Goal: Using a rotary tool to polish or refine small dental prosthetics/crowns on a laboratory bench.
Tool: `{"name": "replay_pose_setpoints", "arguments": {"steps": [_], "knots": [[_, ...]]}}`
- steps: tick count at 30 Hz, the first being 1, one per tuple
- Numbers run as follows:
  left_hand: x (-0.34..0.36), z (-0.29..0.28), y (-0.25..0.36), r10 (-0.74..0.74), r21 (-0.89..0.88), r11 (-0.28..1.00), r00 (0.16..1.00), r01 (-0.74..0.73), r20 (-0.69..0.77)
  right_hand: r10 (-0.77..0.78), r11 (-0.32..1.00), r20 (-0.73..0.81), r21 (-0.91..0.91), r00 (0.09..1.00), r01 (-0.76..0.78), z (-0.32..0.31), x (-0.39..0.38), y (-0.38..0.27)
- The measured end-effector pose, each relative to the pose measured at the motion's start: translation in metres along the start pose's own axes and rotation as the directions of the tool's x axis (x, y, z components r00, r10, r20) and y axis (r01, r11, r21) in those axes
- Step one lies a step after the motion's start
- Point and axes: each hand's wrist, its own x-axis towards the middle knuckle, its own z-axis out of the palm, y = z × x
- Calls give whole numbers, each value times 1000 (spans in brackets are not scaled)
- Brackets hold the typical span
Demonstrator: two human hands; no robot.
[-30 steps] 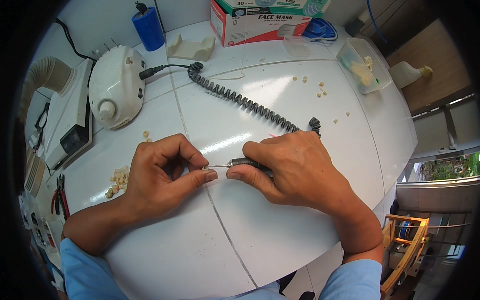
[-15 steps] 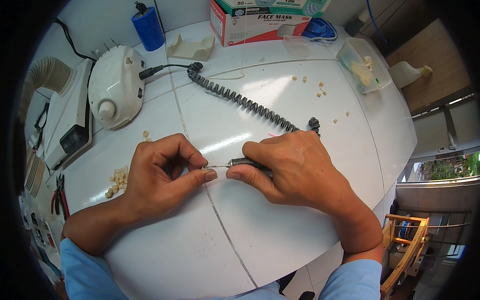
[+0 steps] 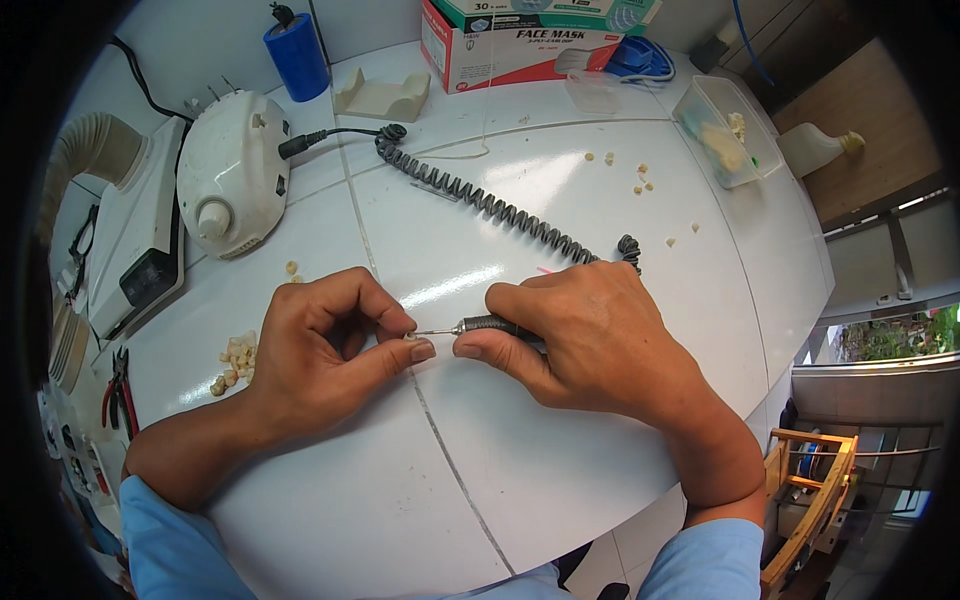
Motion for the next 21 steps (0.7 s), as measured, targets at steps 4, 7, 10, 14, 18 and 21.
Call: {"name": "replay_pose_setpoints", "arguments": {"steps": [4, 7, 10, 14, 18, 21], "knots": [[0, -1, 0, -11, 0, 1000, 1000, 11, 2, 4, 1000, -1, -3, 1000, -4, 1, 0, -1], [0, -1, 0, -13, 1, 1000, 1000, 13, 3, 12, 1000, 12, 5, 1000, -12, 0, 1, 0], [0, 0, 0, -17, -7, 1000, 1000, 17, 4, 3, 1000, 2, -5, 1000, -3, 0, 0, 0], [0, 0, 1, -20, -5, 1000, 1000, 20, 11, -2, 1000, -12, -7, 1000, 2, 3, 0, 2], [-1, 1, -2, -3, -7, 1000, 1000, 3, 0, 5, 1000, 0, -1, 1000, -5, 2, 0, 0], [0, 1, -2, 1, -6, 1000, 1000, -1, 1, -4, 1000, -12, -10, 1000, 4, 3, 0, 2]]}}
